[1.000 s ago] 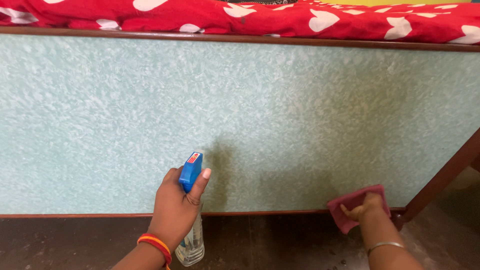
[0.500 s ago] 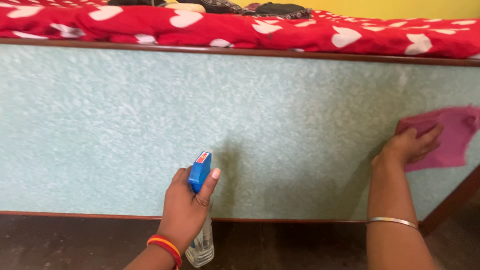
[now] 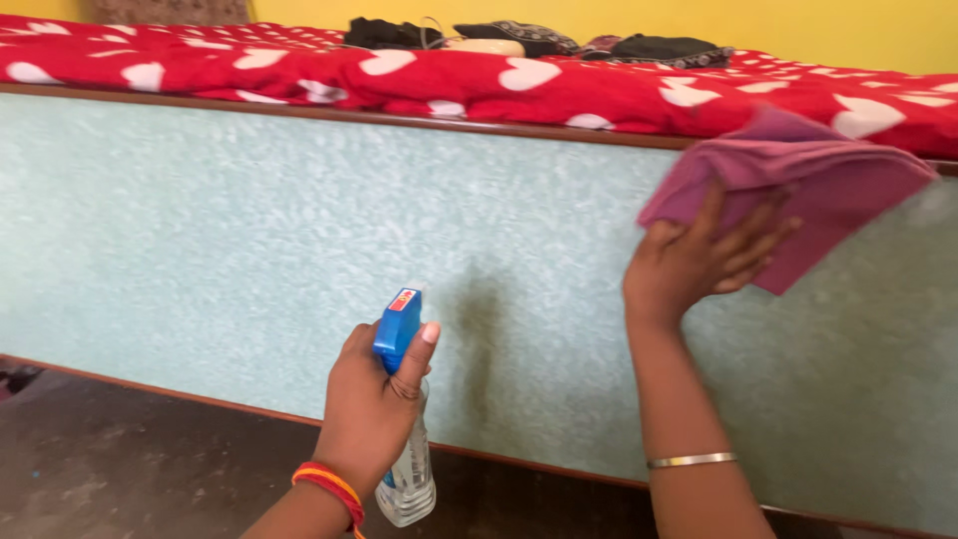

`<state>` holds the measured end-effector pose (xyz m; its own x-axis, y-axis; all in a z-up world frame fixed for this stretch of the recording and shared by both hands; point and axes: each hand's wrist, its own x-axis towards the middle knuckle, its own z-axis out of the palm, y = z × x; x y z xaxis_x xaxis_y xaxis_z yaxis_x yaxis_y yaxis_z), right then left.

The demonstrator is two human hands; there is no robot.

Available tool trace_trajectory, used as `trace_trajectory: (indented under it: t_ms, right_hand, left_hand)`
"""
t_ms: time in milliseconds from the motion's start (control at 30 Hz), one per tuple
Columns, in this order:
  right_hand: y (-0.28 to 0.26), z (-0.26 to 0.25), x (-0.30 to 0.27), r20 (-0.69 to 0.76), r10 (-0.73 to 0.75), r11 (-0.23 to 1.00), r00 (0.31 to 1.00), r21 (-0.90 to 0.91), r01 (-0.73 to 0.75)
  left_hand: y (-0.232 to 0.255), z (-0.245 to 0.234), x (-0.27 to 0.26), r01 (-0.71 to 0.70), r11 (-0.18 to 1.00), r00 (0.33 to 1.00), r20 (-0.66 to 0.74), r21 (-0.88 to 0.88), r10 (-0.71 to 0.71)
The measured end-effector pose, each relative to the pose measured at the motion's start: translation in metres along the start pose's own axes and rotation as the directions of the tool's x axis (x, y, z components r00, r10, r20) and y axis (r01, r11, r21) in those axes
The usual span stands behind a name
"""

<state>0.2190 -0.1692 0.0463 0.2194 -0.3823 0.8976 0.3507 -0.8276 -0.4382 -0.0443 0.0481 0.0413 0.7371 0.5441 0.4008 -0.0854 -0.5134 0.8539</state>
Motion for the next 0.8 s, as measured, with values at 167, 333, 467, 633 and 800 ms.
trace_trajectory:
  t_ms: [167,333,467,633,800]
  right_hand:
    - [-0.106,0.002,-0.053,0.096,-0.378,0.915,0.921,0.191,0.356]
    - [-0.189,-0.002,-0.130,0.244,-0.719,0.688,0.650,0.379,0.619]
    - [-0.208,-0.004,-0.192,0.384,-0.889,0.436,0.251,0.541,0.719]
    - [-0.206,0.005,-0.210,0.419,-0.904,0.341,0.078,0.602,0.722]
    - [-0.178,0.004,-0.144,0.448,-0.833,0.513,0.324,0.407,0.756]
  left_hand:
    - [-0.014,-0.041,0.015,0.086,0.996,0.993,-0.080,0.007,-0.085]
    - [-0.038,-0.074,0.019,0.010,0.993,0.976,-0.219,0.115,0.016]
    - [-0.051,-0.103,0.015,0.039,0.985,0.969,-0.248,0.170,0.005]
    - [-0.063,-0.132,0.015,0.072,0.977,0.955,-0.295,0.200,-0.010]
    - [-0.068,-0.149,0.011,0.102,0.985,0.953,-0.298,0.136,-0.058]
